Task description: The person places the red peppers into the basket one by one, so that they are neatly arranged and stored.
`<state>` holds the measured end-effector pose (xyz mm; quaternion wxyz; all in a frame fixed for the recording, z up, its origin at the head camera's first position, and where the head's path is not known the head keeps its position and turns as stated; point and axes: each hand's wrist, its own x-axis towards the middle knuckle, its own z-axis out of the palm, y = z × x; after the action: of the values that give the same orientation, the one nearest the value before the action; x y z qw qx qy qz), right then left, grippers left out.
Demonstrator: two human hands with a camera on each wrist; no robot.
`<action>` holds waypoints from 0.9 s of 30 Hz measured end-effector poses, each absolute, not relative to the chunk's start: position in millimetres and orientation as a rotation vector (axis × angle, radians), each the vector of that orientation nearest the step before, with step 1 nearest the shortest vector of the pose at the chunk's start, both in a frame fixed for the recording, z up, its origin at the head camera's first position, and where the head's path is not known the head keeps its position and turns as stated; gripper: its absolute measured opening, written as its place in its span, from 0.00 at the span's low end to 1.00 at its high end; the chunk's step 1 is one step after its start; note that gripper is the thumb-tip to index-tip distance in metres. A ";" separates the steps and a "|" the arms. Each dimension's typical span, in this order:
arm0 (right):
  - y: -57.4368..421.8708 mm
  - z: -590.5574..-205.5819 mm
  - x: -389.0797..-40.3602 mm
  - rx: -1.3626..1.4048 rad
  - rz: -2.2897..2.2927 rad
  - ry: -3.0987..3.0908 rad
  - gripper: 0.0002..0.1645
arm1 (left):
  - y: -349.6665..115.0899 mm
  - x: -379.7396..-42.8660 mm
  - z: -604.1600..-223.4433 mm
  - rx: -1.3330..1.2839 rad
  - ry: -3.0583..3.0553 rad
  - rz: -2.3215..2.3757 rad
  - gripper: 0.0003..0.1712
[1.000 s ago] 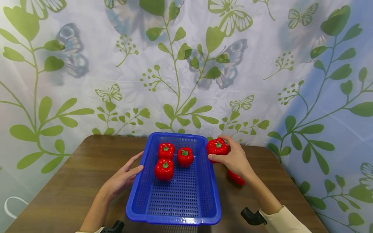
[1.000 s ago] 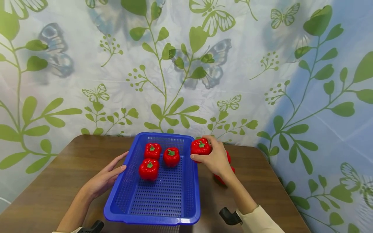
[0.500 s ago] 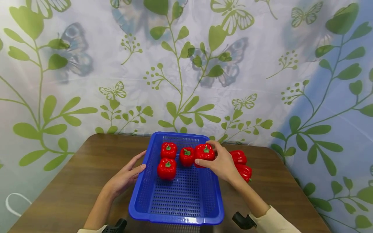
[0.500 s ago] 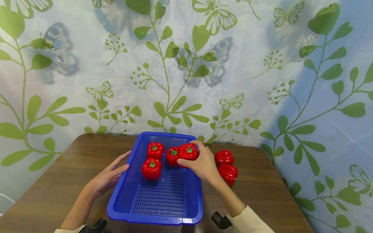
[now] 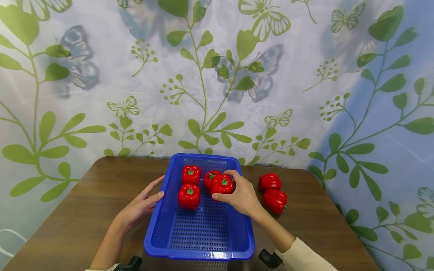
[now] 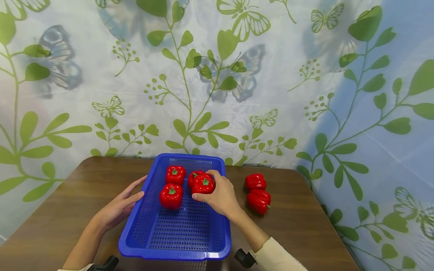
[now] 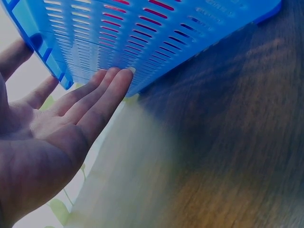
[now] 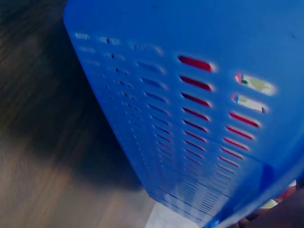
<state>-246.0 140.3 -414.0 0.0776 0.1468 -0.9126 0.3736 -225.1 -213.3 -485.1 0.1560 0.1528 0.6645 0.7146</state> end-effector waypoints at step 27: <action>123.1 -437.1 -242.9 0.551 0.548 -2.787 0.49 | -211.9 -220.6 -483.0 0.412 1.930 2.036 0.38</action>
<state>-242.9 123.1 -437.1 0.1236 0.1891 -0.9558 0.1881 -220.6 -211.9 -483.0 0.1523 0.1437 0.6726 0.7097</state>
